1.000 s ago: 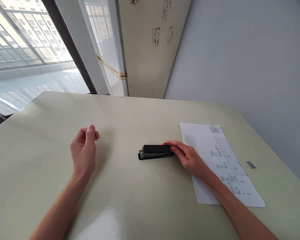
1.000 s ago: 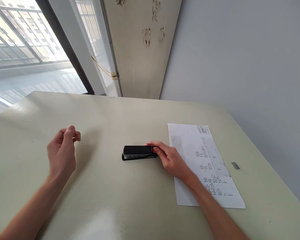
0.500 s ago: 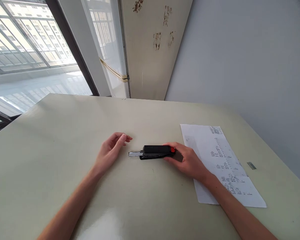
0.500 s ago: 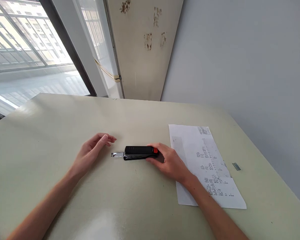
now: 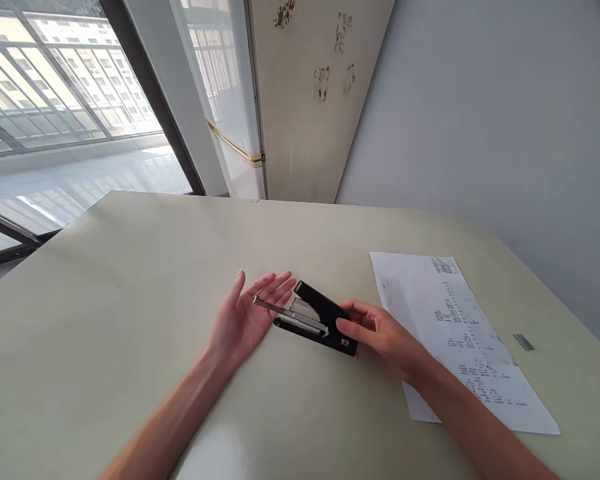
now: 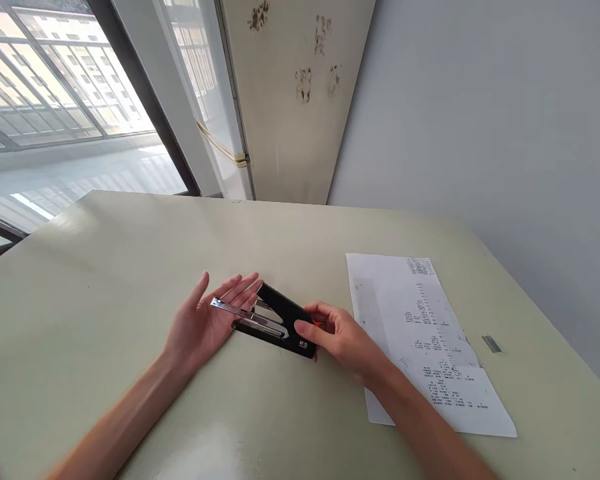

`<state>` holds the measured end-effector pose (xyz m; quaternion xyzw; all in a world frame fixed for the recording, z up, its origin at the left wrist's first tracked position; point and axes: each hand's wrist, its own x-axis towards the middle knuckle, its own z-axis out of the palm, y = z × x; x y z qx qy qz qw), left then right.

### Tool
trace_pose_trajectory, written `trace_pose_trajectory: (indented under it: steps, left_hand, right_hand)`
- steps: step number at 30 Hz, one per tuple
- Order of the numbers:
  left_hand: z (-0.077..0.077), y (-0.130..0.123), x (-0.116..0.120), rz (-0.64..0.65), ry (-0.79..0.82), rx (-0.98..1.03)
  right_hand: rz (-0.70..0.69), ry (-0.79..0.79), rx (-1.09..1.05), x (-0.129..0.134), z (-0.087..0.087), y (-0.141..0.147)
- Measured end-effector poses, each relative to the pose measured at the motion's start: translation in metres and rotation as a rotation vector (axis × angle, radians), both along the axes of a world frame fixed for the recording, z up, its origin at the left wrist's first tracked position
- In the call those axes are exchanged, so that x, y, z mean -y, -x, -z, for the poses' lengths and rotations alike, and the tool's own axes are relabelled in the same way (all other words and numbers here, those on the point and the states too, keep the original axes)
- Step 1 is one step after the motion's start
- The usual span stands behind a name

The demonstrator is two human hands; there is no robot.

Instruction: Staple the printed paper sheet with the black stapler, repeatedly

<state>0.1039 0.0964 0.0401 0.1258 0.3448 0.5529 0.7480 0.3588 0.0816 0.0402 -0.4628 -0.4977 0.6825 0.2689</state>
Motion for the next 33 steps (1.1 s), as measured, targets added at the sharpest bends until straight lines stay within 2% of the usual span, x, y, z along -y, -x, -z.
trace_pose_trajectory:
  steps: [4, 7, 13, 17, 21, 27, 30, 33]
  left_hand:
    - [0.001, -0.001, 0.002, 0.071, 0.05, 0.057]
    - [0.005, 0.001, 0.001, 0.094, 0.067, 0.1]
    - [0.008, 0.003, 0.002, 0.108, 0.077, 0.152]
    - [0.009, 0.003, 0.002, 0.117, 0.072, 0.131]
    - [0.011, 0.002, 0.0, 0.065, 0.127, 0.121]
    - [0.009, 0.002, 0.0, 0.043, 0.118, 0.13]
    - [0.011, 0.001, 0.002, 0.061, 0.006, -0.006]
    - [0.012, -0.001, 0.006, 0.084, -0.101, -0.282]
  right_hand:
    - [-0.077, 0.201, -0.127, 0.002, 0.0, 0.005]
    - [-0.101, 0.282, -0.184, 0.002, 0.001, 0.007]
    - [-0.106, 0.372, -0.271, 0.001, -0.001, 0.006]
    - [-0.115, 0.361, -0.252, 0.001, 0.001, 0.005]
    - [-0.073, 0.259, -0.204, 0.001, 0.002, 0.003]
    - [0.256, -0.109, -0.051, -0.002, 0.004, -0.004]
    - [0.382, -0.275, 0.125, -0.001, 0.007, -0.005]
    - [0.421, -0.367, 0.306, 0.001, 0.011, -0.002]
